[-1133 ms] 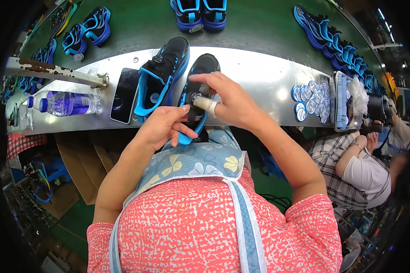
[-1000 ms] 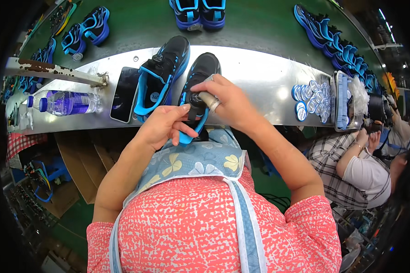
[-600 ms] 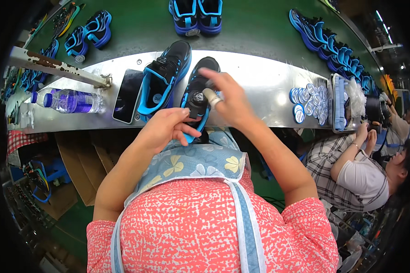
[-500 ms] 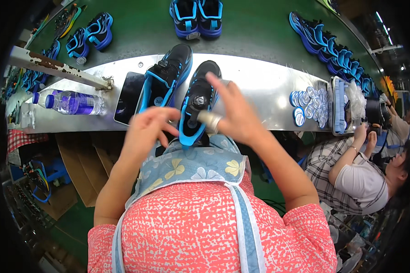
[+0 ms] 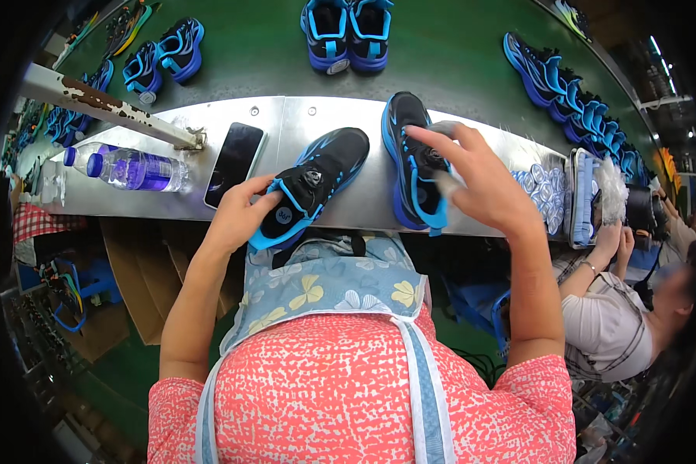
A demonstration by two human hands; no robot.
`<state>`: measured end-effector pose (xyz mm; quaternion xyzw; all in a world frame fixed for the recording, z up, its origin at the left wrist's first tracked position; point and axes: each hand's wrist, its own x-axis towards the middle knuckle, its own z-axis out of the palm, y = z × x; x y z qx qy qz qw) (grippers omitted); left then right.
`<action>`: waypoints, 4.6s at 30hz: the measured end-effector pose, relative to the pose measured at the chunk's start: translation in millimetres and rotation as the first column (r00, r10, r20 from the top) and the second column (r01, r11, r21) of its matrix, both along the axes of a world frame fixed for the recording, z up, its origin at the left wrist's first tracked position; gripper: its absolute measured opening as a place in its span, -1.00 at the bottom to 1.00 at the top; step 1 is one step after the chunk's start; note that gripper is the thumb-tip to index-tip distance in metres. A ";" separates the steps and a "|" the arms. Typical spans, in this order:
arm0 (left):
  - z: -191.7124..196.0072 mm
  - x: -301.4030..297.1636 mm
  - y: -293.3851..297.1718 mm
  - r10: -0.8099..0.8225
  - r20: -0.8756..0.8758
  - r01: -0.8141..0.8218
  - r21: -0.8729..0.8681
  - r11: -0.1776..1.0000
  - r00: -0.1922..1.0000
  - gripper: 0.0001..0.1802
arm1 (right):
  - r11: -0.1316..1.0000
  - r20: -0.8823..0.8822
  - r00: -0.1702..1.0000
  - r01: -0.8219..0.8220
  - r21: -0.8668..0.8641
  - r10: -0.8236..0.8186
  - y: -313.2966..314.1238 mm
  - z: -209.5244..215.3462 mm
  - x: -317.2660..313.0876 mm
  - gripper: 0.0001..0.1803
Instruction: Insert and thread laces through the eyelets of athletic shoes on a production line.
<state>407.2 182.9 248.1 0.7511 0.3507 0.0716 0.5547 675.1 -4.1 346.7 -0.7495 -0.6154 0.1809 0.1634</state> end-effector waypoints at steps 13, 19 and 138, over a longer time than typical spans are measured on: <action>-18.2 10.7 -20.6 0.289 0.284 -0.346 0.174 0.922 0.914 -0.69 | 0.891 -0.075 0.902 -0.432 -0.137 0.425 80.6 -45.4 -64.6 -0.36; 39.6 6.0 -11.4 -0.047 -0.073 -0.005 -0.590 0.807 0.996 -0.71 | 0.917 -0.203 0.907 -0.391 -0.076 0.369 75.8 -54.2 -65.9 -0.20; -15.9 13.4 -30.2 -0.210 0.152 0.163 0.277 0.947 0.966 -0.10 | 0.981 -0.413 0.890 -0.166 0.104 0.195 76.6 -76.6 -87.9 -0.47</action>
